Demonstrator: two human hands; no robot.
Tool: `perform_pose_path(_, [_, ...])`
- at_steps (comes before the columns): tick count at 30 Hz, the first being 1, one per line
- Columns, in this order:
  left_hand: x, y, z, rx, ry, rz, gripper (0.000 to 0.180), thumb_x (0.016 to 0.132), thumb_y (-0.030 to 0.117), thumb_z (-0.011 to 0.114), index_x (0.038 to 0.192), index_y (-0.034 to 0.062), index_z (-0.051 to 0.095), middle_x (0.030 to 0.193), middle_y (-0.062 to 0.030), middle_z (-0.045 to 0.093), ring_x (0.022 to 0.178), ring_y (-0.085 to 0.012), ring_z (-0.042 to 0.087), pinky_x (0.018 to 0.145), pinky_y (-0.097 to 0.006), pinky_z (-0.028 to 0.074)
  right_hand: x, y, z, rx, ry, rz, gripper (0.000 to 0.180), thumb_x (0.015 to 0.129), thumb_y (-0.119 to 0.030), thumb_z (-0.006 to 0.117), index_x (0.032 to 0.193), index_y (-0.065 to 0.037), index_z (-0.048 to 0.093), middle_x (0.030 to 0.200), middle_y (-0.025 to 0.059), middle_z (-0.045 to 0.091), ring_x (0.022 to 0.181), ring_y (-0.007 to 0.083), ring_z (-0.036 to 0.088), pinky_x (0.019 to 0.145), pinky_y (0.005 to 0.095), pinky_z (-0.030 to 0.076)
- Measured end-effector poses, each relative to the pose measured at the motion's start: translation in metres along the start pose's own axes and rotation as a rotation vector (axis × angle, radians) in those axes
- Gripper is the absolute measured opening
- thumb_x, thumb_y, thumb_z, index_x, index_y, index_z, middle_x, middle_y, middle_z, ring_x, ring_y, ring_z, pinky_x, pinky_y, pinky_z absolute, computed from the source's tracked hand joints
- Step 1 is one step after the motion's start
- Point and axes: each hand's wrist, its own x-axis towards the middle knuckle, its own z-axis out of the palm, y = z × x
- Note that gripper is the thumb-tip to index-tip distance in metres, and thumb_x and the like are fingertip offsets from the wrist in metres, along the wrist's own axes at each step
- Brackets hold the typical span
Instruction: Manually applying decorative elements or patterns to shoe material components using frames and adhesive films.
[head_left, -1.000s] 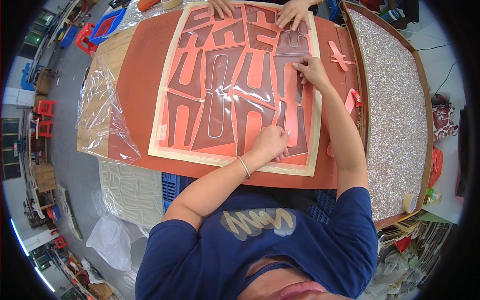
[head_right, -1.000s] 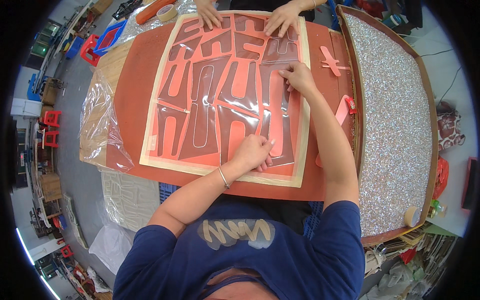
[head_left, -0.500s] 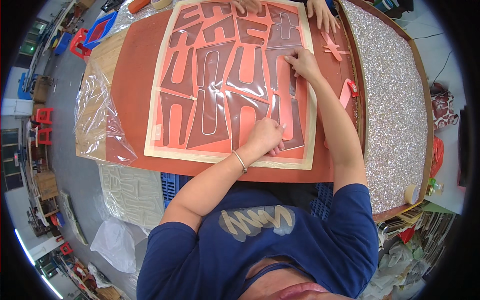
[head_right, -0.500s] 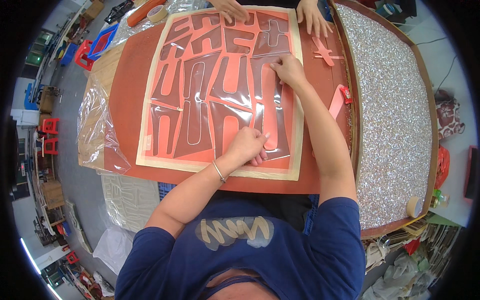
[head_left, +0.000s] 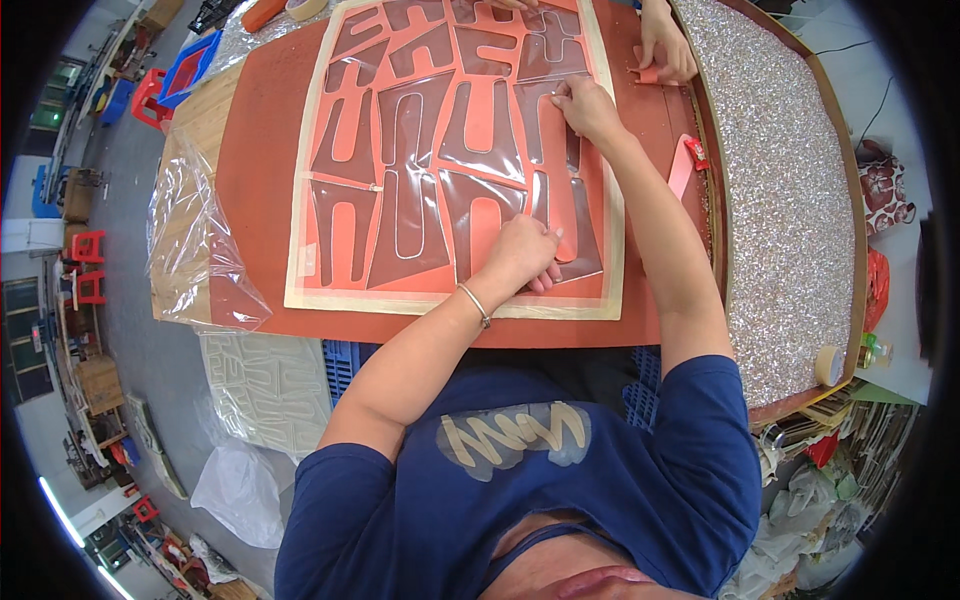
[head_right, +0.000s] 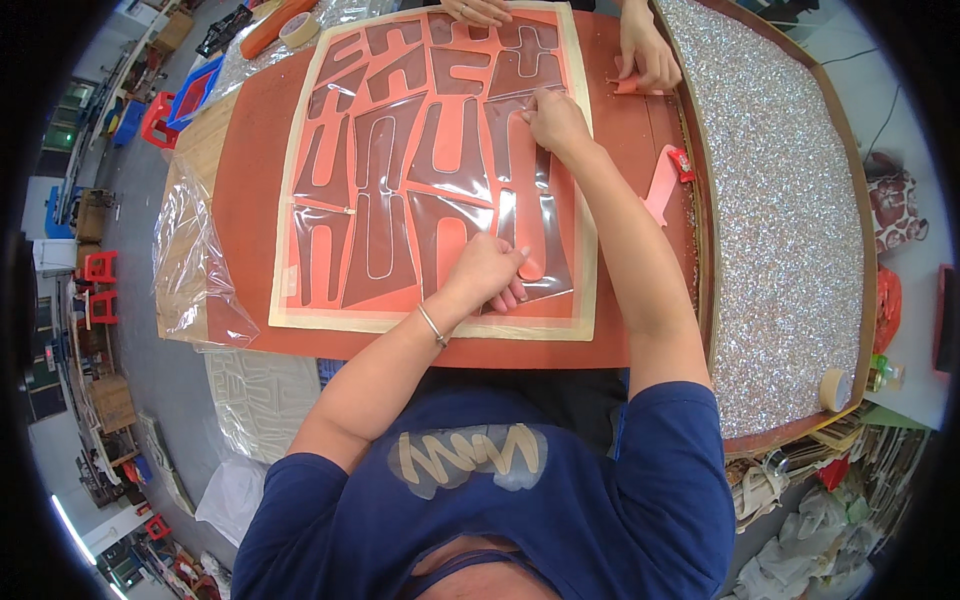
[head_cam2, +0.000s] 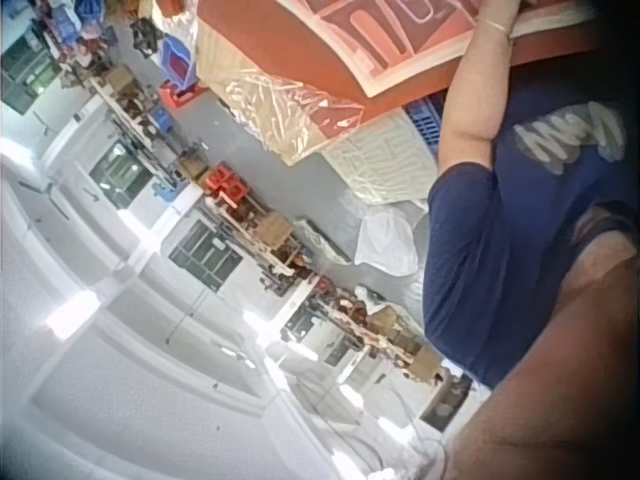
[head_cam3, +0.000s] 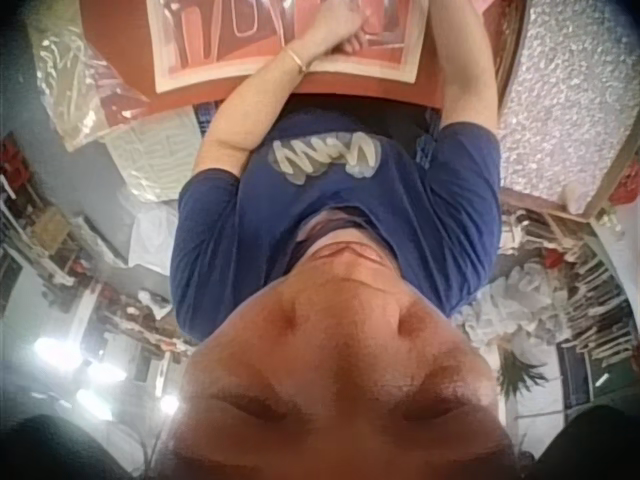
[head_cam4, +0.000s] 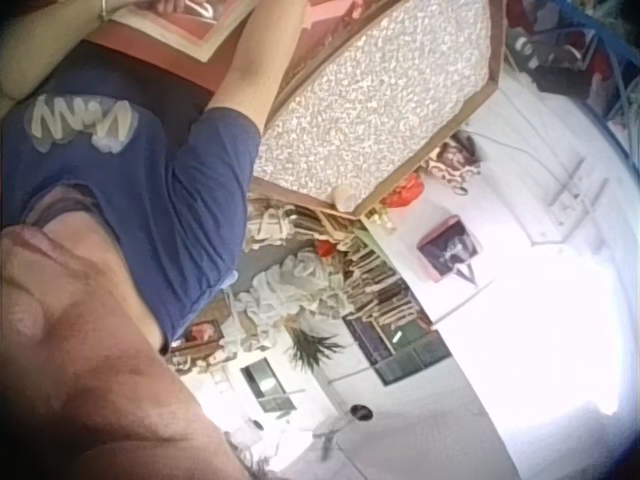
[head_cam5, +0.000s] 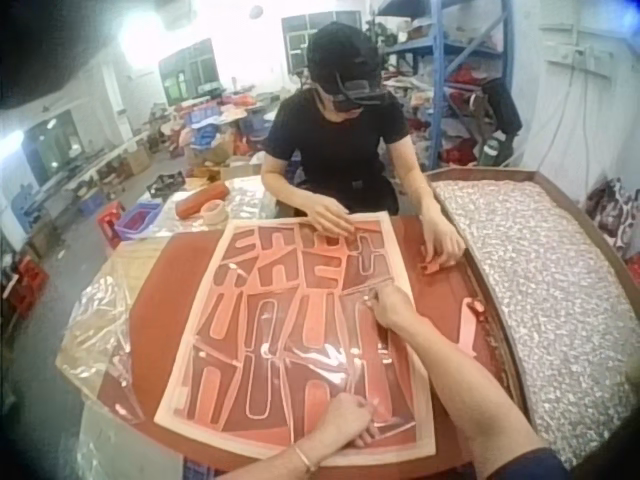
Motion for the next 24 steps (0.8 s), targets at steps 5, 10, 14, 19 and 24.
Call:
perform_pose_path(5, [0.003, -0.004, 0.000, -0.013, 0.009, 0.000, 0.035, 0.094, 0.019, 0.047, 0.076, -0.0087, 0.059, 0.061, -0.0153, 0.064, 0.041, -0.0197, 0.059, 0.039, -0.031, 0.048, -0.013, -0.015, 0.011, -0.290, 0.289, -0.229, 0.021, 0.082, -0.018, 0.065, 0.088, 0.000, 0.057, 0.086, 0.0177, 0.057, 0.085, 0.0342, 0.060, 0.071, 0.0438, 0.048])
perform_pose_path(10, [0.002, -0.003, 0.001, -0.029, 0.014, 0.001, 0.034, 0.094, 0.019, 0.047, 0.078, -0.0086, 0.058, 0.062, -0.0155, 0.064, 0.042, -0.0195, 0.059, 0.038, -0.031, 0.047, -0.060, -0.021, -0.015, -0.302, 0.102, -0.400, 0.015, 0.078, -0.014, 0.065, 0.083, -0.002, 0.059, 0.085, 0.0136, 0.056, 0.091, 0.0327, 0.058, 0.076, 0.0434, 0.047])
perform_pose_path(14, [0.003, -0.006, 0.000, -0.022, -0.001, 0.006, 0.034, 0.094, 0.020, 0.046, 0.077, -0.0080, 0.058, 0.062, -0.0153, 0.064, 0.043, -0.0196, 0.059, 0.038, -0.030, 0.047, -0.125, -0.006, -0.024, -0.206, -0.102, -0.678, 0.017, 0.075, -0.015, 0.067, 0.088, -0.005, 0.065, 0.097, 0.0091, 0.060, 0.101, 0.0284, 0.055, 0.086, 0.0396, 0.043])
perform_pose_path(19, [0.003, -0.006, 0.000, 0.024, 0.021, 0.018, 0.038, 0.094, 0.023, 0.046, 0.077, -0.0081, 0.058, 0.061, -0.0157, 0.064, 0.043, -0.0199, 0.060, 0.038, -0.030, 0.047, -0.173, -0.007, -0.030, -0.288, -0.052, -0.720, 0.028, 0.078, -0.021, 0.066, 0.103, -0.008, 0.066, 0.119, 0.0062, 0.057, 0.120, 0.0279, 0.044, 0.099, 0.0505, 0.034])
perform_pose_path(24, [0.000, -0.014, 0.004, 0.003, 0.054, 0.100, 0.040, 0.094, 0.028, 0.047, 0.077, -0.0069, 0.057, 0.057, -0.0163, 0.061, 0.040, -0.0186, 0.057, 0.033, -0.027, 0.044, -0.171, -0.011, -0.039, -0.447, -0.118, -0.726, 0.029, 0.083, -0.023, 0.061, 0.107, -0.009, 0.065, 0.122, 0.0058, 0.056, 0.126, 0.0276, 0.040, 0.105, 0.0569, 0.026])
